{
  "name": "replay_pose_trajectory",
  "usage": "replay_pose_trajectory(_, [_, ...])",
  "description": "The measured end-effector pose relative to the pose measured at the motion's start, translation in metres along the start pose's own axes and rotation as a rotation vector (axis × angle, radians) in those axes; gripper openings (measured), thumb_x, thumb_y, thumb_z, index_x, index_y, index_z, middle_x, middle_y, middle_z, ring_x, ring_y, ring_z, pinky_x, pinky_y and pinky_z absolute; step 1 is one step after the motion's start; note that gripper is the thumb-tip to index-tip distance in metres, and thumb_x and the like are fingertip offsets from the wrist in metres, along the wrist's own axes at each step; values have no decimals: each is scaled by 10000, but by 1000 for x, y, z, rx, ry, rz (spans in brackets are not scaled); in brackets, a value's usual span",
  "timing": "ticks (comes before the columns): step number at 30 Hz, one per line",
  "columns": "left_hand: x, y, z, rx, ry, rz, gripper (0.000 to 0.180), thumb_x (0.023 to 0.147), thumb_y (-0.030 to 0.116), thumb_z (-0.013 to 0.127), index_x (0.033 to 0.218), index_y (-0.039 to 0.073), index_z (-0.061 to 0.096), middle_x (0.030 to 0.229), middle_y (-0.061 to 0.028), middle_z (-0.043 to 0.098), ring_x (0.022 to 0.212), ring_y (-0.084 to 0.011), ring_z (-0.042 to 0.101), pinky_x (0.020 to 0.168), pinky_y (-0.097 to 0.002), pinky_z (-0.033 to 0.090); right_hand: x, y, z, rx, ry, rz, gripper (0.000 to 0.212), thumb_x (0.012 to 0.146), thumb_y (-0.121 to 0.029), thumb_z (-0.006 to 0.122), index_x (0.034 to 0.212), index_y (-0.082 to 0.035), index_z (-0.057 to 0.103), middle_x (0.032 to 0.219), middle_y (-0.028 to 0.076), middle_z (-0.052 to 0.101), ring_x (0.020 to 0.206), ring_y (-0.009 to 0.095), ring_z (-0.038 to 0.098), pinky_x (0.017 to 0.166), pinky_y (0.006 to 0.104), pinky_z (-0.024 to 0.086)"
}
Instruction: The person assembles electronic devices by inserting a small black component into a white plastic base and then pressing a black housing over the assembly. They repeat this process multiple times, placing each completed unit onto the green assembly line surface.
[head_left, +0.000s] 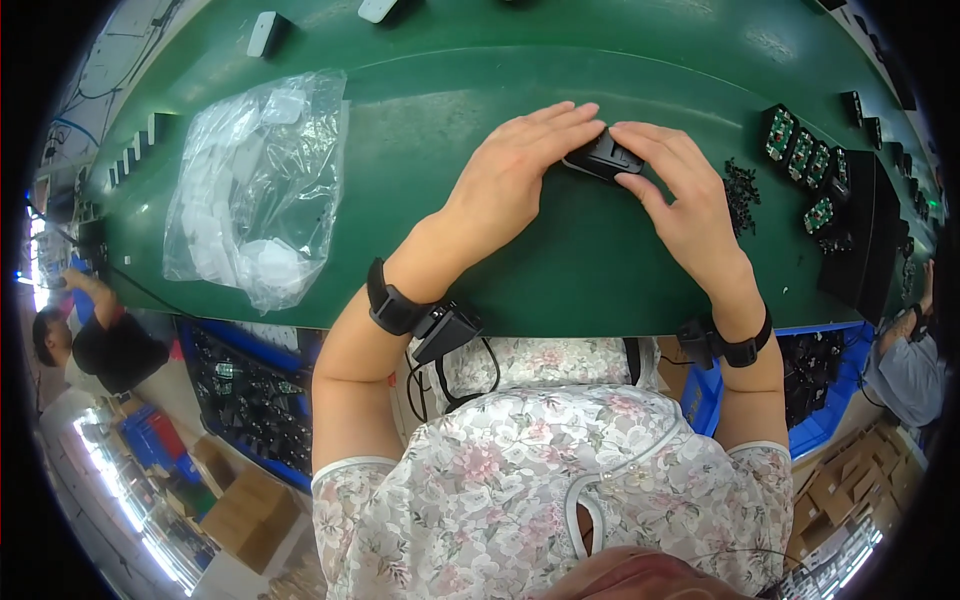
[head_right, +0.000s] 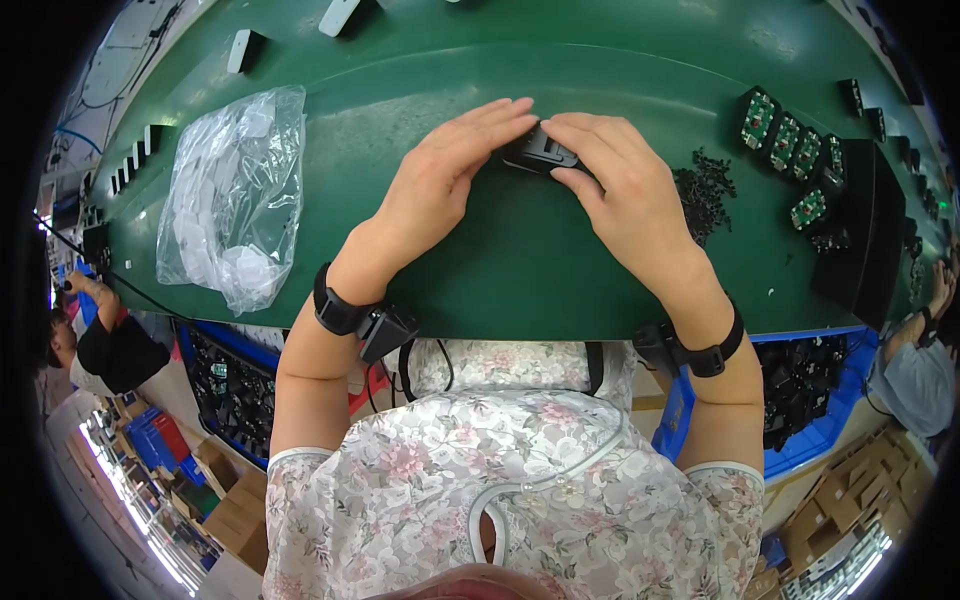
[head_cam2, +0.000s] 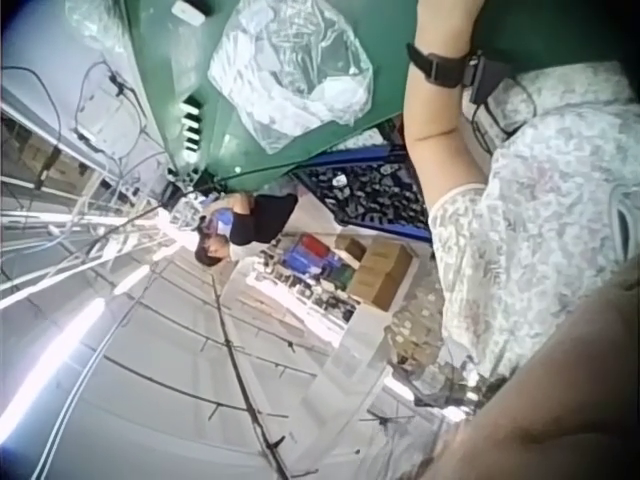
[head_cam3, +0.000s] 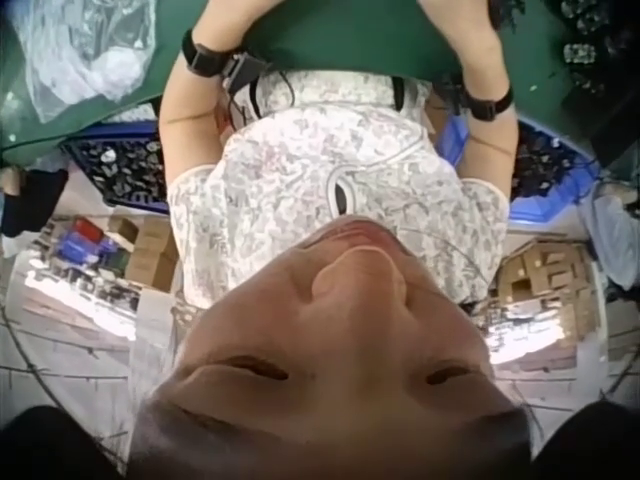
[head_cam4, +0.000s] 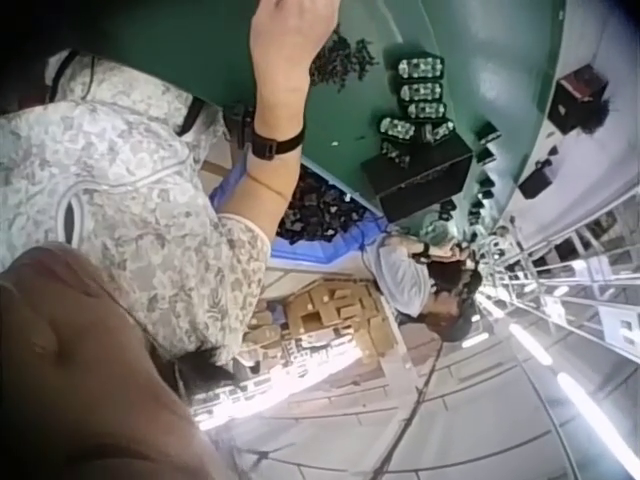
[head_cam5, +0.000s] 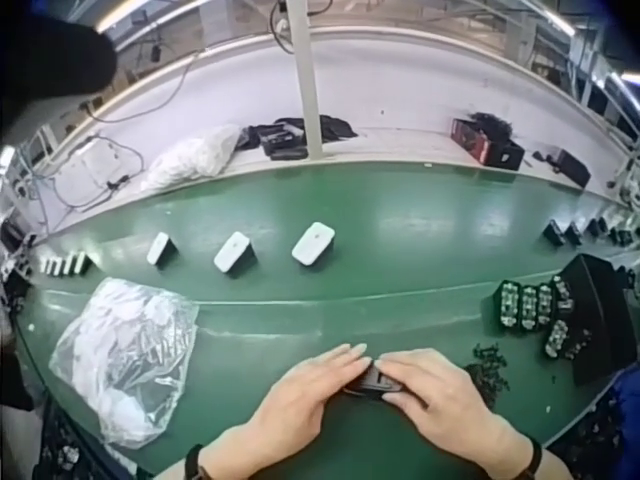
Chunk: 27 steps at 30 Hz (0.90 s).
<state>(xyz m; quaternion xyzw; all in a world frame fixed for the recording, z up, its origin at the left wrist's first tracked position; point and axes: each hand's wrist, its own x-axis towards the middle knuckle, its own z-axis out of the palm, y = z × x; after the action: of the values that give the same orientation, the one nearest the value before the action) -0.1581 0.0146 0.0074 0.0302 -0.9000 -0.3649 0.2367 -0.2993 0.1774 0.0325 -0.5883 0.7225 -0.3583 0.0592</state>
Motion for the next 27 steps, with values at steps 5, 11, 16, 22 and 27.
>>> replay_pose_trajectory(5, [-4, -10, 3, 88, -98, 23, 584, 722, -156, 463, 1254, 59, 570, 1316, -110, 556, 1243, -287, 500, 1029, -404, 397, 1, 4, 7, -45, -27, 4, 379, 770, -9, 679, 1144, -33, 620, 1130, 121, 627, 1037, 296, 591, 886, 364, 486])
replay_pose_trajectory(11, [-6, -10, 5, 177, -145, 48, 651, 701, -160, 483, 1299, 92, 541, 1362, -81, 522, 1261, -259, 487, 1039, -408, 387, -1, 11, 7, -76, -45, -43, 402, 767, -2, 674, 1163, -40, 618, 1151, 118, 620, 1028, 293, 595, 874, 363, 493])
replay_pose_trajectory(16, [-7, -1, 7, 292, -159, 92, 583, 729, -66, 570, 1296, 61, 525, 1342, -96, 531, 1235, -262, 505, 1015, -396, 410, -6, 8, 10, -103, -11, -25, 398, 763, 5, 668, 1156, -44, 628, 1162, 116, 617, 1021, 292, 599, 874, 358, 494])
replay_pose_trajectory(22, [10, -11, 25, 424, 9, 190, 511, 736, 86, 689, 1216, -1, 534, 1164, -136, 597, 1046, -286, 576, 873, -397, 471, 14, 32, -5, 47, -53, 32, 348, 804, -56, 657, 1152, -50, 639, 1150, 105, 630, 984, 249, 615, 850, 318, 498])
replay_pose_trajectory(27, [53, -32, 33, 210, 96, 61, 375, 815, 124, 659, 1141, -29, 557, 939, -160, 643, 849, -382, 601, 755, -386, 496, 9, 54, -41, 136, 146, 281, 279, 874, -75, 624, 1149, -30, 633, 1059, 57, 643, 923, 124, 594, 816, 251, 473])
